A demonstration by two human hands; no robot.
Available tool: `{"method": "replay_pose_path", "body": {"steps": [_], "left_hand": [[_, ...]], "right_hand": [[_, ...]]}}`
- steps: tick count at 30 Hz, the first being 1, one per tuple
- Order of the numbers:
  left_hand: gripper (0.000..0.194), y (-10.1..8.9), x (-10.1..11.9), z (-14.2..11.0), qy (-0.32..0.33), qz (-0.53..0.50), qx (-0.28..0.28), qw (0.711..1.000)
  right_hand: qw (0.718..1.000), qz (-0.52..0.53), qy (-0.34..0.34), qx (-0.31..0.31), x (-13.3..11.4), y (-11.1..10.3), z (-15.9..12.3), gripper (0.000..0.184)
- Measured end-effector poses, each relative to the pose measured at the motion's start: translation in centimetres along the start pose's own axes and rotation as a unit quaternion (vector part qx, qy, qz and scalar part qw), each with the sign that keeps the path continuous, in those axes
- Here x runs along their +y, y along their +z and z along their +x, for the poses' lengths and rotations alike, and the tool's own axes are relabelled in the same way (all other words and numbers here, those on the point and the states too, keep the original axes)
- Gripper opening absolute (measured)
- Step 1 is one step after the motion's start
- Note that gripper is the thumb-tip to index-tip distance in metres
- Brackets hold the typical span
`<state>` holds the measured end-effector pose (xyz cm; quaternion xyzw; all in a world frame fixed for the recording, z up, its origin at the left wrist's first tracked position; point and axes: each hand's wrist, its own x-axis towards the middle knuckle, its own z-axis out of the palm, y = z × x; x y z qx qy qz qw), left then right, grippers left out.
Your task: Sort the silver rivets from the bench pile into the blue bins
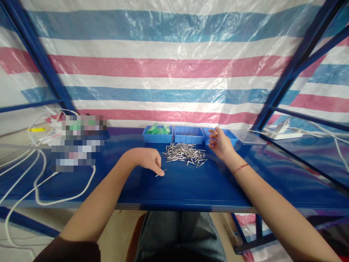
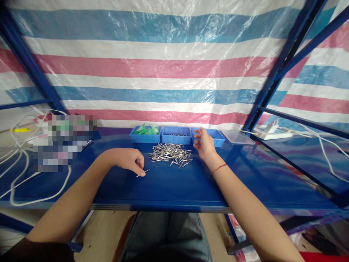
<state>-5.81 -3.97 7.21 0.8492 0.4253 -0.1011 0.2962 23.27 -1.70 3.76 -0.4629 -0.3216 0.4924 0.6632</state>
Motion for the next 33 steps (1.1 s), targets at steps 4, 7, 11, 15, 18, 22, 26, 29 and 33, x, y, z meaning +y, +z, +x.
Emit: {"method": "replay_pose_path", "body": {"steps": [4,7,11,15,18,22,26,29,33], "left_hand": [[0.024,0.2,0.2,0.5,0.009,0.033,0.004,0.999],[0.026,0.0,0.2,0.9,0.066,0.005,0.012,0.998],[0.030,0.4,0.6,2.4,0.141,-0.078,0.134,0.978],[0.034,2.1,1.2,4.7,0.176,-0.182,0.248,0.935],[0.035,3.2,1.7,6.3,0.184,-0.237,0.291,0.908],[0.030,3.4,2.7,8.0,0.236,-0.270,0.324,0.876],[0.023,3.0,3.7,9.6,0.255,-0.227,0.357,0.870],[0.021,3.2,4.1,10.5,0.246,-0.228,0.401,0.853],[0.017,3.7,3.9,10.7,0.215,-0.232,0.464,0.827]], "right_hand": [[0.995,-0.085,-0.041,-0.043,0.3,1.1,-1.1,0.019],[0.954,-0.224,-0.164,-0.116,1.0,1.7,-1.8,0.020],[0.874,-0.330,-0.241,-0.265,1.8,2.5,-3.3,0.024],[0.868,-0.305,-0.227,-0.321,2.3,3.3,-4.6,0.029],[0.888,-0.273,-0.209,-0.304,2.0,3.5,-4.7,0.029],[0.900,-0.252,-0.224,-0.276,1.2,3.0,-3.8,0.029],[0.887,-0.273,-0.295,-0.227,0.9,2.1,-2.6,0.030],[0.854,-0.320,-0.353,-0.208,1.0,1.7,-2.1,0.029],[0.814,-0.359,-0.401,-0.218,1.0,1.6,-2.2,0.026]]}}
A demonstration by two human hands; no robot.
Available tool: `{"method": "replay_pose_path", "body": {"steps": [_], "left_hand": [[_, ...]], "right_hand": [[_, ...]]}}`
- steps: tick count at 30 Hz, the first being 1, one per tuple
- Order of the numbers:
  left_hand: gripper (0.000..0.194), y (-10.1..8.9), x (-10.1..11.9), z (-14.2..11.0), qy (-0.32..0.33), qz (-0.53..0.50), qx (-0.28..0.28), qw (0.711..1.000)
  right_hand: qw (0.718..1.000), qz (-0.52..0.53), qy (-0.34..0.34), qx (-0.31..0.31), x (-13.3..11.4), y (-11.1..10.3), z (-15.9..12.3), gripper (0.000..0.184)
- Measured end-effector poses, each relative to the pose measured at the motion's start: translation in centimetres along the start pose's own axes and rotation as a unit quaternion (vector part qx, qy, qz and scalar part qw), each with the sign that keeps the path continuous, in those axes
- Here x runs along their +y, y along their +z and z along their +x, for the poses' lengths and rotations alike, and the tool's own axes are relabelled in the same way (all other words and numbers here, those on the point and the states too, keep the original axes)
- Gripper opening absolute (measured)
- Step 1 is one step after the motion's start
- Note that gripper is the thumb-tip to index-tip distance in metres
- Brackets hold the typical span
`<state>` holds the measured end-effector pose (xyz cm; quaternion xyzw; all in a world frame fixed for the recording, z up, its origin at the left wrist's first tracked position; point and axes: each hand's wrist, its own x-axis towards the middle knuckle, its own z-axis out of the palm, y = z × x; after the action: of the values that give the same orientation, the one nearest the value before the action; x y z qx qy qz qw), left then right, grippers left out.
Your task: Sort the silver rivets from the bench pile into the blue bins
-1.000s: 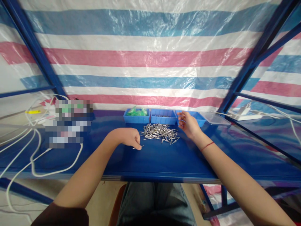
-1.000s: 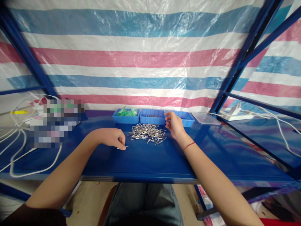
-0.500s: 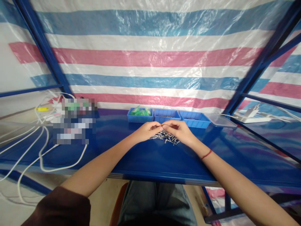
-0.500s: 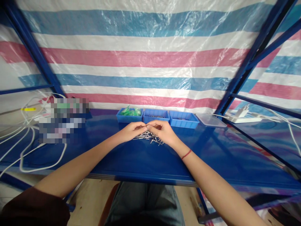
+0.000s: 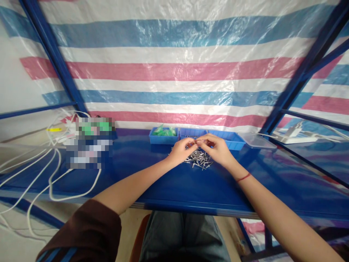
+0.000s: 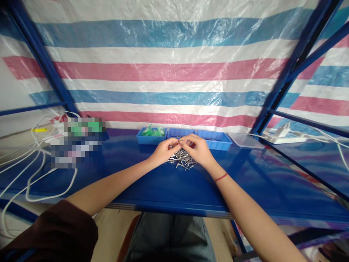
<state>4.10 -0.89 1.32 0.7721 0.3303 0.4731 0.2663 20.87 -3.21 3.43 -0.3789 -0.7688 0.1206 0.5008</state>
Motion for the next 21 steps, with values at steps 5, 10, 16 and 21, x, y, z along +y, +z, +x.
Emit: {"method": "replay_pose_path", "body": {"steps": [5,10,16,21], "left_hand": [[0.014,-1.1,0.0,-0.1,0.026,0.050,0.043,0.997],[0.026,-2.3,-0.3,0.2,0.072,0.138,-0.022,0.988],[0.031,-4.8,-0.3,0.6,0.087,0.263,-0.104,0.955],[0.028,-5.7,-0.6,0.8,0.086,0.301,-0.140,0.939]], "right_hand": [[0.999,-0.040,-0.001,-0.016,-0.1,0.2,-0.1,0.025],[0.996,-0.014,0.079,-0.032,1.0,0.1,0.3,0.034],[0.943,-0.047,0.233,0.231,5.6,-2.5,0.8,0.038],[0.916,-0.118,0.280,0.261,6.8,-5.3,0.7,0.048]]}}
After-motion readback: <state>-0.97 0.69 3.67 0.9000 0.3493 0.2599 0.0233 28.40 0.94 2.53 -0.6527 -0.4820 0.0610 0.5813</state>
